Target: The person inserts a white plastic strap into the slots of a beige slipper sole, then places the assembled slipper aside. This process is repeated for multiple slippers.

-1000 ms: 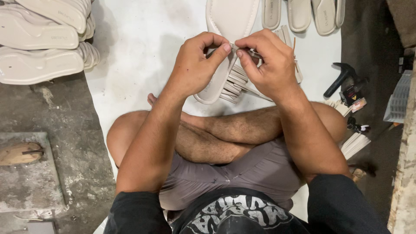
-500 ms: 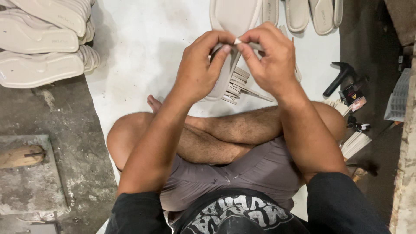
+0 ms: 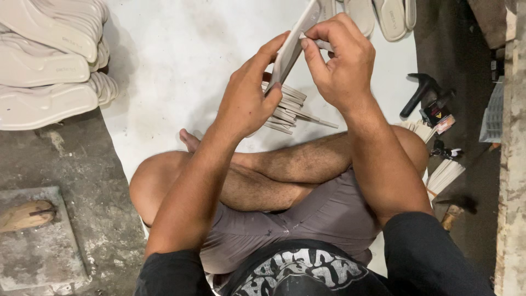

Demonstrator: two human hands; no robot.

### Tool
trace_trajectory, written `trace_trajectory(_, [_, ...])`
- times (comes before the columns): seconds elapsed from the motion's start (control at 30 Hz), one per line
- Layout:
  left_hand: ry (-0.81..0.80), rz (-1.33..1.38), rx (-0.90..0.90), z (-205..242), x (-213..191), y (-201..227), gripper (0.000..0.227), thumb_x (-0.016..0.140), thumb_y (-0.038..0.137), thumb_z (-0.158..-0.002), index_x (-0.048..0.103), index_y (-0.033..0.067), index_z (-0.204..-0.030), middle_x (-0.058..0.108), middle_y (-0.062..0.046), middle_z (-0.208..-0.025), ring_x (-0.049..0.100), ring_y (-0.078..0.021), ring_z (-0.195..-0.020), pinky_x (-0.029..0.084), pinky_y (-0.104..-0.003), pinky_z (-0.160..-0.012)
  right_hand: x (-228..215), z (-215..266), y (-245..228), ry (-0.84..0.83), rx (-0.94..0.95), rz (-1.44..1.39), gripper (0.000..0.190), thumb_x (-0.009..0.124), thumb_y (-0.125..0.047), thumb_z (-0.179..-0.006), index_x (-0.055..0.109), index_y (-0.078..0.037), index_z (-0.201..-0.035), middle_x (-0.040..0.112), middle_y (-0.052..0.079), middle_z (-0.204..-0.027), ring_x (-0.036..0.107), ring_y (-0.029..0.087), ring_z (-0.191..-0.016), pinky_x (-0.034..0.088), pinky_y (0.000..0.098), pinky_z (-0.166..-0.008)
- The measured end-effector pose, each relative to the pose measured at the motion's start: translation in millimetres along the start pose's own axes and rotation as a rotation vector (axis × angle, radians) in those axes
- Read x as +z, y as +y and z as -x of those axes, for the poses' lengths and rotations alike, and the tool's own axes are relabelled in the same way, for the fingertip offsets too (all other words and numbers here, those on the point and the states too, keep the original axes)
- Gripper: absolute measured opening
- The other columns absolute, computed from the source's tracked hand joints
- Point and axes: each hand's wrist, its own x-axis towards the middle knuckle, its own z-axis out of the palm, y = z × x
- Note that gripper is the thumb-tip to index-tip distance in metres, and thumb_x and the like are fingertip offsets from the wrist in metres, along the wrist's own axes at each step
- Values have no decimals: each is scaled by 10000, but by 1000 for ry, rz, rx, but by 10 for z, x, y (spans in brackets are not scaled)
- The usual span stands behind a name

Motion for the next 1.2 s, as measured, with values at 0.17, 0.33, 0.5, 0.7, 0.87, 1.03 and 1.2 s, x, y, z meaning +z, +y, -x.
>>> trace_trajectory(0.17, [-34, 10, -39, 14, 43, -21, 807, 618, -55, -853, 397, 279, -1554, 656, -121, -1414, 764, -243, -1057, 645, -355, -811, 19, -2, -26, -93, 124, 128, 107, 815, -63, -987, 711, -46, -993, 709, 34, -948, 588, 180, -576, 443, 340, -509])
trace_trajectory(0.33, [-48, 11, -9, 10, 62, -10, 832, 617, -59, -847, 377, 267, -1575, 654, -117, -1414, 758, -254, -1044, 665, -358, -828, 54, 28, -67, 25, -24, 202, 111, 776, -12, -975, 683, -52, -1021, 675, 44, -1000, 687, 215, -813, 520, 347, -664])
trace_trajectory(0.5, [-58, -13, -72, 35, 3, 11, 820, 619, -54, -839, 389, 267, -1558, 654, -114, -1397, 747, -256, -1057, 657, -362, -828, 73, 39, -34, -17, -48, 124, 126, 860, -48, -971, 740, -50, -1010, 691, 56, -951, 678, 211, -780, 524, 351, -662])
trace_trajectory(0.7, [-20, 49, -26, 32, 34, 15, 794, 623, -47, -867, 381, 246, -1564, 656, -119, -1400, 742, -260, -1111, 645, -364, -907, -49, 2, 18, -60, 117, -134, 177, 829, -35, -1003, 765, -1, -1165, 727, 121, -1033, 704, 197, -836, 567, 313, -708])
trace_trajectory(0.87, [-27, 70, 25, 17, 61, -35, 802, 613, -60, -875, 355, 225, -1580, 612, -139, -1488, 720, -287, -1185, 632, -368, -955, -7, 57, 70, -73, 121, -52, 110, 803, -42, -1025, 737, 16, -1092, 730, 120, -995, 742, 219, -887, 600, 322, -773])
trace_trajectory(1.03, [-29, 49, 72, 56, 92, -37, 814, 633, -56, -882, 349, 228, -1591, 601, -155, -1488, 691, -296, -1248, 627, -374, -988, 82, 110, 160, -91, 317, -281, 126, 777, -94, -1064, 739, 27, -1073, 716, 51, -901, 653, 125, -808, 523, 261, -703])
trace_trajectory(1.2, [-46, 45, -22, 36, 121, -32, 785, 649, -15, -915, 351, 261, -1588, 603, -99, -1500, 704, -270, -1202, 656, -361, -919, 115, 58, 217, -96, 608, -716, 165, 738, -144, -1057, 738, 20, -1053, 671, -13, -836, 541, 47, -706, 435, 199, -628])
